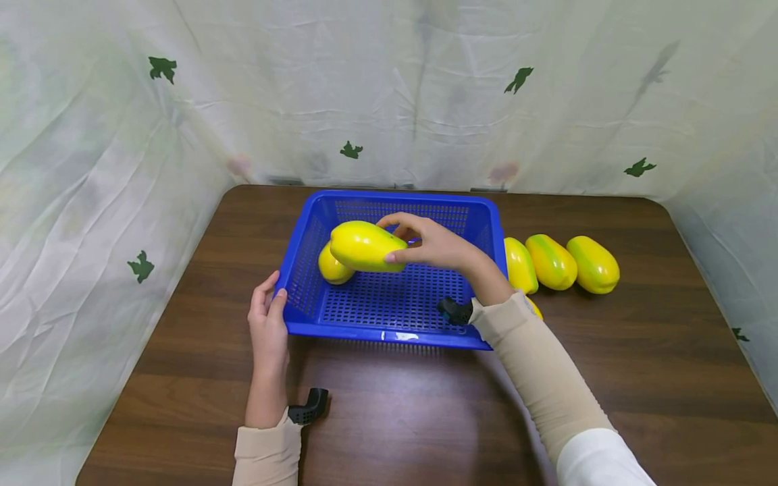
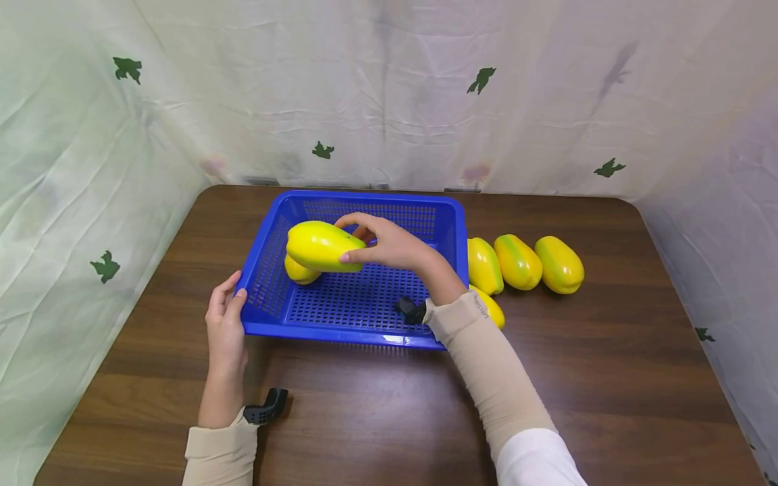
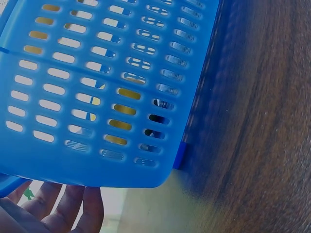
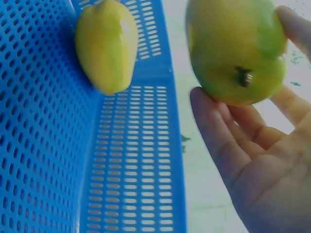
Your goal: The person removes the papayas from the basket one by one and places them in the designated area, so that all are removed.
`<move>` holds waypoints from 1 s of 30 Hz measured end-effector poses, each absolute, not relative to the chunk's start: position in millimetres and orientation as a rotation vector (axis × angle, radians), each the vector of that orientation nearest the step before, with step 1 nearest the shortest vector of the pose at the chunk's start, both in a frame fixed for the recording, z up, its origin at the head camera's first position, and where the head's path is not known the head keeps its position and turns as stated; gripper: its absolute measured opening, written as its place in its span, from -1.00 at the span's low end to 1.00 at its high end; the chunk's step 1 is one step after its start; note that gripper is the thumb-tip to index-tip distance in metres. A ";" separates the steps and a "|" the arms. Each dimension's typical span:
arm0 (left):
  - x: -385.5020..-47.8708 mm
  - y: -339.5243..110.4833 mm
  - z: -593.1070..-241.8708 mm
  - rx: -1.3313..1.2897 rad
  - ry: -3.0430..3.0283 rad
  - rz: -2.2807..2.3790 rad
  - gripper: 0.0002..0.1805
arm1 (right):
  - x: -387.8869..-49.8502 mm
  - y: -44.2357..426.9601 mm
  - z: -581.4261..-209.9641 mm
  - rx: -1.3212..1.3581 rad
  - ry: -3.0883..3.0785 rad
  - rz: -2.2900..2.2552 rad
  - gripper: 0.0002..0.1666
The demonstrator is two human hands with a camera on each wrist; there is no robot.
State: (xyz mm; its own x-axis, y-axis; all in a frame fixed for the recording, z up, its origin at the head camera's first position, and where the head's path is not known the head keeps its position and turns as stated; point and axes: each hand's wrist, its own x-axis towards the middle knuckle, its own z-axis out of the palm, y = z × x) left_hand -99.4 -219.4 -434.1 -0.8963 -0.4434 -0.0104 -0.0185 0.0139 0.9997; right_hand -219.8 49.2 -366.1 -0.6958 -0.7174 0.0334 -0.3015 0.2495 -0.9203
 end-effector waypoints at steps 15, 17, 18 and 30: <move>-99.7 -221.8 -435.6 0.491 -1.983 -1.952 -0.63 | -190.1 76.6 -339.1 -0.812 2.399 -1.746 -0.41; -99.6 -221.8 -435.4 0.490 -1.984 -1.947 -0.63 | -182.6 79.6 -332.6 -0.795 2.429 -1.792 -0.41; -99.5 -221.7 -435.6 0.491 -1.986 -1.946 -0.63 | -180.8 81.4 -332.2 -0.787 2.440 -1.819 -0.41; -99.2 -220.7 -435.4 0.475 -1.967 -1.950 -0.63 | -168.7 108.8 -336.8 -0.703 2.518 -2.038 -0.40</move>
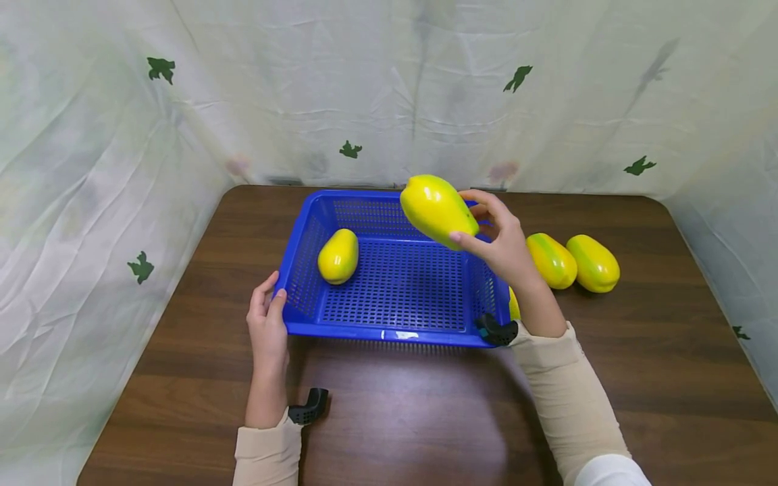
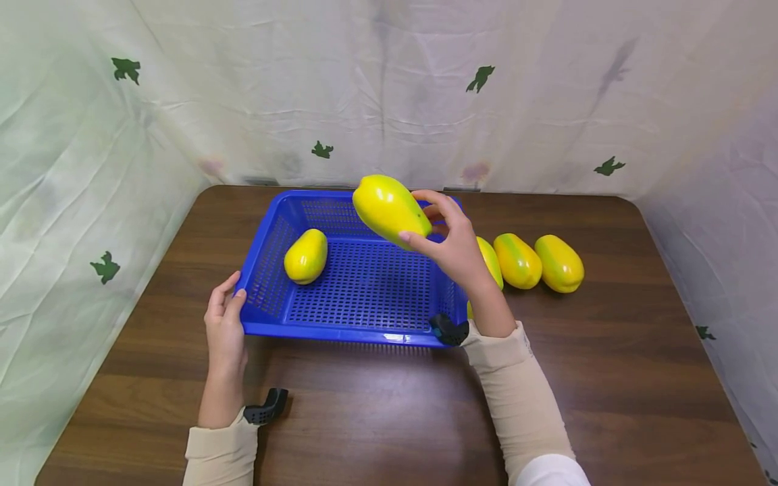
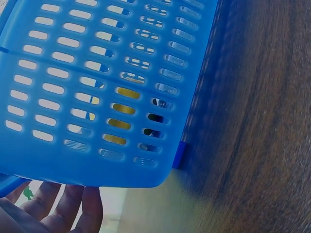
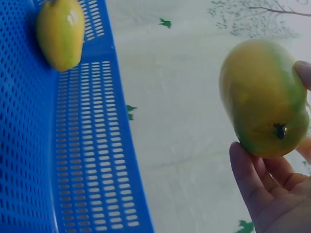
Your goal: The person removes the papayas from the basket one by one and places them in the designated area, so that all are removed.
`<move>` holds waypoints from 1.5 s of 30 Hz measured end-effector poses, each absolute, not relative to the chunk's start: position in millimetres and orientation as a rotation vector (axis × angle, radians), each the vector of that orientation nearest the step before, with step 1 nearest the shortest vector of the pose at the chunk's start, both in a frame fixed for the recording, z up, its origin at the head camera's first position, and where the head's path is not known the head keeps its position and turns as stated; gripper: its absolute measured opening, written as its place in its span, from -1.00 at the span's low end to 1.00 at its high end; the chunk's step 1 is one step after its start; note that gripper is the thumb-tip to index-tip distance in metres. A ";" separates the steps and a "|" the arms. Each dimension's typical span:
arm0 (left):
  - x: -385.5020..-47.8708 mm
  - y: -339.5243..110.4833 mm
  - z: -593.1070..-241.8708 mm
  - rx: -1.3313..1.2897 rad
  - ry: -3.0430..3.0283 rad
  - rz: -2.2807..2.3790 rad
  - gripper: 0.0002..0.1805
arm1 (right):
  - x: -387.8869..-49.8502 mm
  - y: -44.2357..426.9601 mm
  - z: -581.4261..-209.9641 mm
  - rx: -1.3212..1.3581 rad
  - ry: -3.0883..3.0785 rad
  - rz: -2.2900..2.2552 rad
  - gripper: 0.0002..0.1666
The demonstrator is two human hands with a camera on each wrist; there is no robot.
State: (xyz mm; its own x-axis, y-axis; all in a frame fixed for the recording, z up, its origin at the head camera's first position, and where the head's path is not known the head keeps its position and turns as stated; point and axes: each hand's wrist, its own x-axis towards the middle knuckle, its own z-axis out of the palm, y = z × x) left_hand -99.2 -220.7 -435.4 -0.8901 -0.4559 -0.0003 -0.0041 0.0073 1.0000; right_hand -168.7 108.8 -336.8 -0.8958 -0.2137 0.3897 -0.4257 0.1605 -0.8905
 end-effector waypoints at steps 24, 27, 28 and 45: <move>-98.4 -220.8 -434.8 0.474 -1.968 -1.945 -0.62 | -137.1 173.1 -374.5 0.329 -1.987 1.889 -0.36; -98.5 -220.7 -434.7 0.470 -1.969 -1.946 -0.62 | -131.9 178.6 -381.6 0.253 -2.006 1.845 -0.37; -98.6 -220.7 -434.8 0.470 -1.969 -1.946 -0.62 | -130.0 180.7 -384.5 0.215 -2.031 1.821 -0.38; -99.4 -220.6 -437.2 0.469 -1.968 -1.936 -0.63 | -102.7 213.0 -436.4 -0.010 -2.161 1.628 -0.35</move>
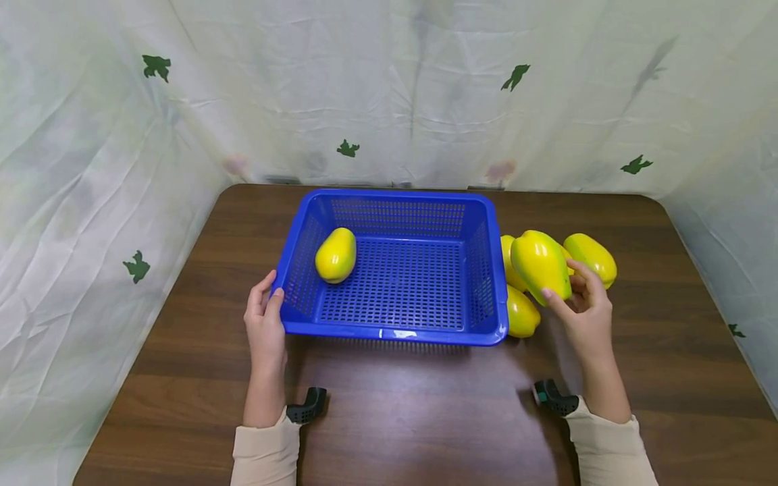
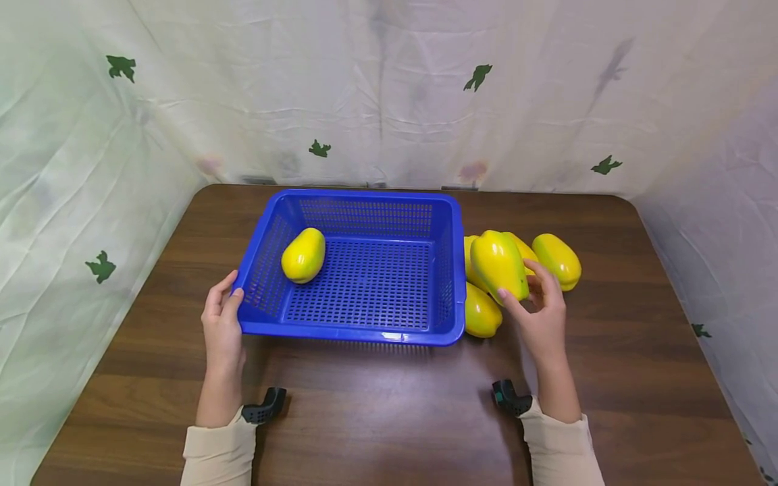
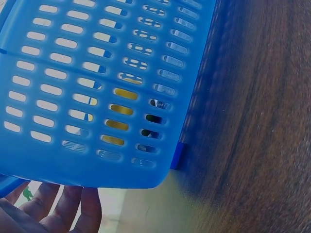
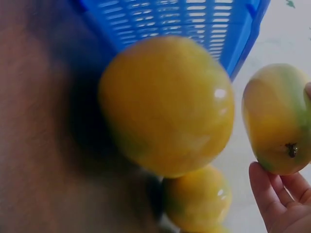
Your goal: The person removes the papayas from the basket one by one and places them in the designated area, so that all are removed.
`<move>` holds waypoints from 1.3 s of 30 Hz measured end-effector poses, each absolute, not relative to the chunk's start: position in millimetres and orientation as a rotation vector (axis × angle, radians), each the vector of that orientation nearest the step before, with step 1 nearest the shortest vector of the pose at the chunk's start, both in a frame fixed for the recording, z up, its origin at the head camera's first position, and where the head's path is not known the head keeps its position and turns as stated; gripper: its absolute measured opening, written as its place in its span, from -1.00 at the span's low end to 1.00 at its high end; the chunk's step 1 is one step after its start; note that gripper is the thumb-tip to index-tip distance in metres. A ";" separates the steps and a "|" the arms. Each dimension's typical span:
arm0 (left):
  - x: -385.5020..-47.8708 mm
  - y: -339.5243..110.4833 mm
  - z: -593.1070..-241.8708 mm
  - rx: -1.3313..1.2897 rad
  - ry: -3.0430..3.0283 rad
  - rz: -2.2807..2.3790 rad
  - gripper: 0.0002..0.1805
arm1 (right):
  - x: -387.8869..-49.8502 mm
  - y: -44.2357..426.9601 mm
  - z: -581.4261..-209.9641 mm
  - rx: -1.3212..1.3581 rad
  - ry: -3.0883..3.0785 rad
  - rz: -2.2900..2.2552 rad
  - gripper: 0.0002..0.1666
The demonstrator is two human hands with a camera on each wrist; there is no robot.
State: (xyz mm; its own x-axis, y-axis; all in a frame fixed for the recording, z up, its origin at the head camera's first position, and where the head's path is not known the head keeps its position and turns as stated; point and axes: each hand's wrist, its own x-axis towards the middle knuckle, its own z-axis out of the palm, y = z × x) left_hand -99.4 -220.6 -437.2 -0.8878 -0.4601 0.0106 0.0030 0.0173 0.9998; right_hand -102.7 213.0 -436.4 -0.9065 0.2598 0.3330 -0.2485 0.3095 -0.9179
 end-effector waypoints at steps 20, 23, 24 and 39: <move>-99.9 -221.2 -436.8 0.473 -1.970 -1.931 -0.64 | -73.9 231.4 -469.7 -0.347 -2.357 1.500 -0.38; -99.8 -221.2 -437.1 0.473 -1.972 -1.930 -0.64 | -70.4 232.7 -472.9 -0.369 -2.376 1.485 -0.38; -99.7 -221.1 -437.1 0.471 -1.972 -1.932 -0.64 | -69.3 233.1 -473.4 -0.369 -2.377 1.486 -0.38; -99.2 -220.7 -437.0 0.464 -1.971 -1.931 -0.64 | -53.7 237.4 -481.1 -0.478 -2.556 1.449 -0.33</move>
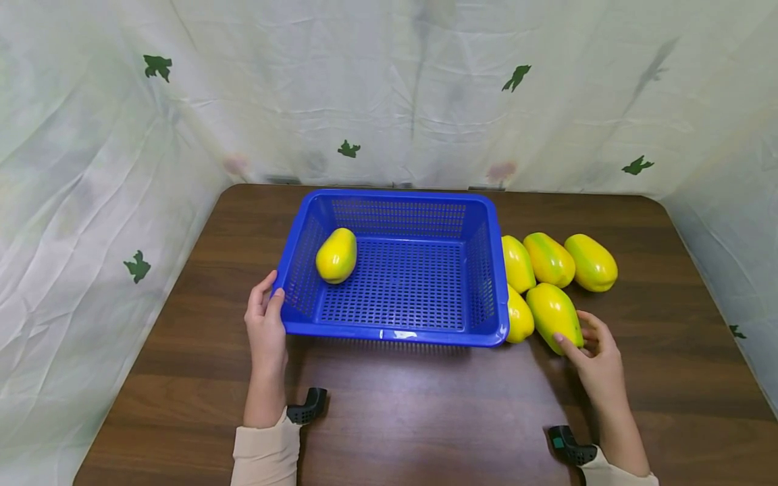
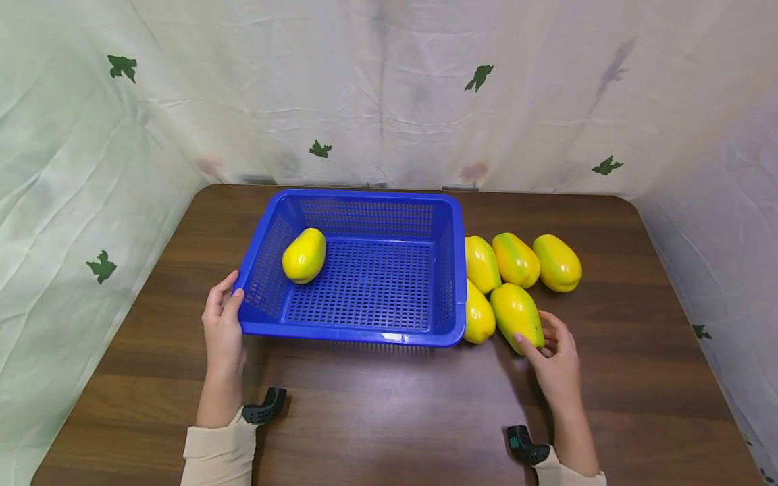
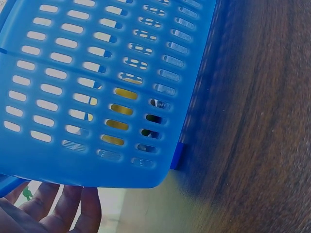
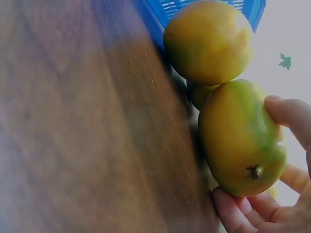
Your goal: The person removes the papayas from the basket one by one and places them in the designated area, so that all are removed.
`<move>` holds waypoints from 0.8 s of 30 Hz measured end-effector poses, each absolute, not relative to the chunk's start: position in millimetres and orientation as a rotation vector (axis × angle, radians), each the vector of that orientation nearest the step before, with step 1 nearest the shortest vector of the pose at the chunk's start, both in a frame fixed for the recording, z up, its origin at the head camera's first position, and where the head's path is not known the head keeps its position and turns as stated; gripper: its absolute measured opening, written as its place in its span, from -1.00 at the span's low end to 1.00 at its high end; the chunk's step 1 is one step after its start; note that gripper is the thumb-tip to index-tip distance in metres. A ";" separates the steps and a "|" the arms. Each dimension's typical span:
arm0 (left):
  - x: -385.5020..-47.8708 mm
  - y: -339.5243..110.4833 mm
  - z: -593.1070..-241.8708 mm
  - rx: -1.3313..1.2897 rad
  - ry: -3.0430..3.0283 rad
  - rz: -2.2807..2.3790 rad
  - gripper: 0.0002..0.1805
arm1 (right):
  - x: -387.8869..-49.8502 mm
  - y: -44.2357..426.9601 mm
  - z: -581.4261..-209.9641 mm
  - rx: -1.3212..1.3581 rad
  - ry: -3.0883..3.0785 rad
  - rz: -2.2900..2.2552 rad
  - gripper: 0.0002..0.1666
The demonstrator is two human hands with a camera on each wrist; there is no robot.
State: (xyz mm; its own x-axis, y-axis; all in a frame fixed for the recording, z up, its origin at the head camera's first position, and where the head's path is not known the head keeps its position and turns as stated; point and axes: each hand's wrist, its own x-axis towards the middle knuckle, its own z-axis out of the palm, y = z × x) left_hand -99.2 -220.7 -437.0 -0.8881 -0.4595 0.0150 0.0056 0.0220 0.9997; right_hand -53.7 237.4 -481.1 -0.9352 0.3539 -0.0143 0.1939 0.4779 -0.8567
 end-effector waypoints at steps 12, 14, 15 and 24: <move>-98.9 -220.7 -437.5 0.469 -1.968 -1.940 -0.63 | -55.3 233.8 -480.8 -0.445 -2.520 1.515 -0.34; -98.8 -220.7 -437.6 0.468 -1.969 -1.940 -0.63 | -55.6 233.3 -480.6 -0.448 -2.502 1.521 -0.34; -98.7 -220.7 -437.6 0.469 -1.969 -1.939 -0.63 | -55.8 233.2 -480.4 -0.445 -2.490 1.528 -0.35; -99.0 -220.9 -437.3 0.469 -1.974 -1.932 -0.63 | -59.0 231.2 -472.1 -0.450 -2.408 1.560 -0.34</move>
State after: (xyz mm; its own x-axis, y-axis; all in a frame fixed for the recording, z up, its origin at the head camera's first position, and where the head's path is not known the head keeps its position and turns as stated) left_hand -99.0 -220.9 -437.3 -0.8885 -0.4588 0.0103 0.0004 0.0216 0.9998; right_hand -59.0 231.2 -472.1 -0.9246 0.3797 0.0310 0.1269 0.3838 -0.9147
